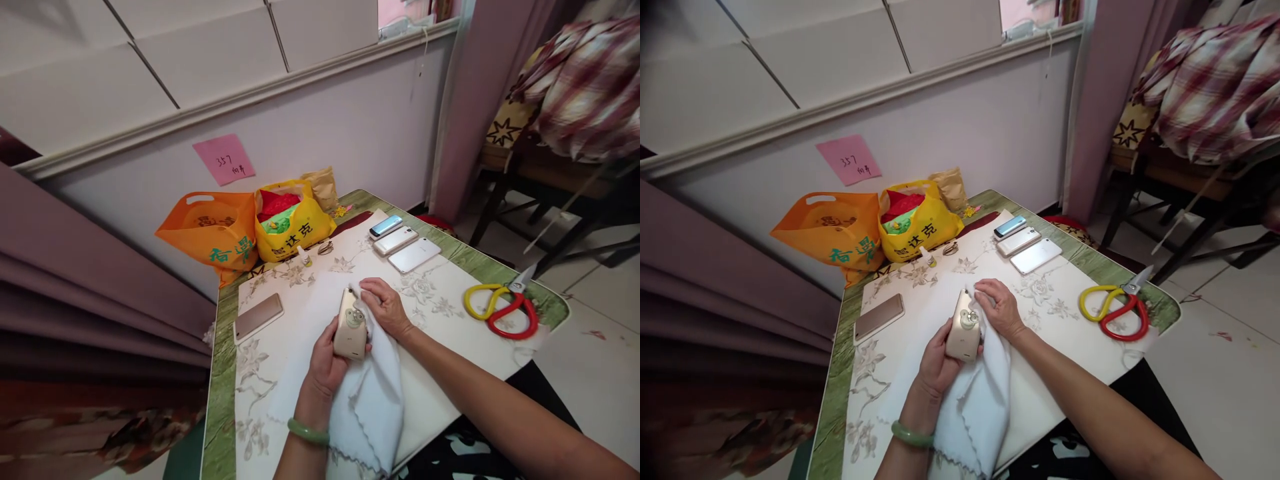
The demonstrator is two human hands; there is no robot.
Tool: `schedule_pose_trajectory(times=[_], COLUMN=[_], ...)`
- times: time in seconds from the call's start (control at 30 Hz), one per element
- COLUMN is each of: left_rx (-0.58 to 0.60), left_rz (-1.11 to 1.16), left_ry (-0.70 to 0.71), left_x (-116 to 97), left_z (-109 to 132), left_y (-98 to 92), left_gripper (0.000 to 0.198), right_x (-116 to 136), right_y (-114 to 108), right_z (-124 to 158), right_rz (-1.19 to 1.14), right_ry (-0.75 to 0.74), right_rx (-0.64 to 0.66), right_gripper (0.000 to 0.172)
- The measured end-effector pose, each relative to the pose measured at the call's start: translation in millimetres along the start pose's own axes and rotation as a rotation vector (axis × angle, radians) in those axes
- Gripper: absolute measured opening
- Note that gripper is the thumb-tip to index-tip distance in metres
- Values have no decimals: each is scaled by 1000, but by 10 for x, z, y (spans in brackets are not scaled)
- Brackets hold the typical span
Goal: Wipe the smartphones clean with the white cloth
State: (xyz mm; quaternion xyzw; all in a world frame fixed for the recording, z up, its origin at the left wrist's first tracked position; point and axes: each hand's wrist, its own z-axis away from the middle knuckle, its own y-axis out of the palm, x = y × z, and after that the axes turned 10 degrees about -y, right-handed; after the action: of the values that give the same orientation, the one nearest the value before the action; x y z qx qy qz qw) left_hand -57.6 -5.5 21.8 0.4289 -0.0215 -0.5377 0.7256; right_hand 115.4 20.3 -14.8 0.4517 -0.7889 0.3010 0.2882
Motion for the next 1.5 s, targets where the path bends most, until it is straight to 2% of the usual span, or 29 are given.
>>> schedule_pose_trajectory(times=[0.07, 0.13, 0.27, 0.37, 0.47, 0.57, 0.67, 0.77, 0.83, 0.93, 1.03, 1.17, 1.23, 1.37, 1.43, 1.5], left_rx=[-24, -39, -68, -77, -32, -11, -41, -60, -86, -117, -107, -82, -80, -2, 7, -12], left_rz=[12, 7, -17, -26, -96, -200, -225, -189, -157, -127, -122, -125, -99, 16, 120, 240], left_ry=[17, 40, 65, 77, 76, 102, 146, 209, 230, 186, 168, 150, 112, 80, 127, 175], left_x=[5, 17, 42, 54, 69, 89, 105, 116, 120, 118, 112, 107, 99, 56, 29, 7], left_z=[17, 25, 10, 5, 21, 36, 27, 3, -9, -11, 9, 46, 55, 30, 2, -31], left_y=[12, 24, 38, 47, 55, 53, 36, 14, 3, -2, 13, 51, 60, 21, -17, -52], left_gripper=[29, 30, 30, 31, 36, 37, 30, 25, 23, 22, 21, 21, 22, 39, 42, 38], right_x=[47, 66, 11, -15, 44, 126, 137, 98, 87, 107, 124, 97, 78, 74, 99, 136], right_y=[5, 10, 0, -56, -142, -165, -84, -7, -17, -90, -110, -18, 6, -54, -92, -101], right_z=[5, 13, 30, 6, -55, -94, -72, -36, -35, -60, -72, -25, 6, 27, 22, 25], right_rz=[23, -2, -183, -296, -381, -354, -222, -113, -120, -180, -177, -115, -161, -292, -247, -167], right_ry=[-65, -67, 129, 266, 328, 339, 352, 405, 368, 254, 241, 324, 360, 423, 386, 290], right_rx=[81, 135, 189, 240, 358, 436, 319, 199, 215, 335, 365, 223, 165, -13, -81, -66], right_gripper=[22, 24, 39, 40, 44, 44, 37, 52, 50, 37, 38, 48, 49, 52, 54, 50])
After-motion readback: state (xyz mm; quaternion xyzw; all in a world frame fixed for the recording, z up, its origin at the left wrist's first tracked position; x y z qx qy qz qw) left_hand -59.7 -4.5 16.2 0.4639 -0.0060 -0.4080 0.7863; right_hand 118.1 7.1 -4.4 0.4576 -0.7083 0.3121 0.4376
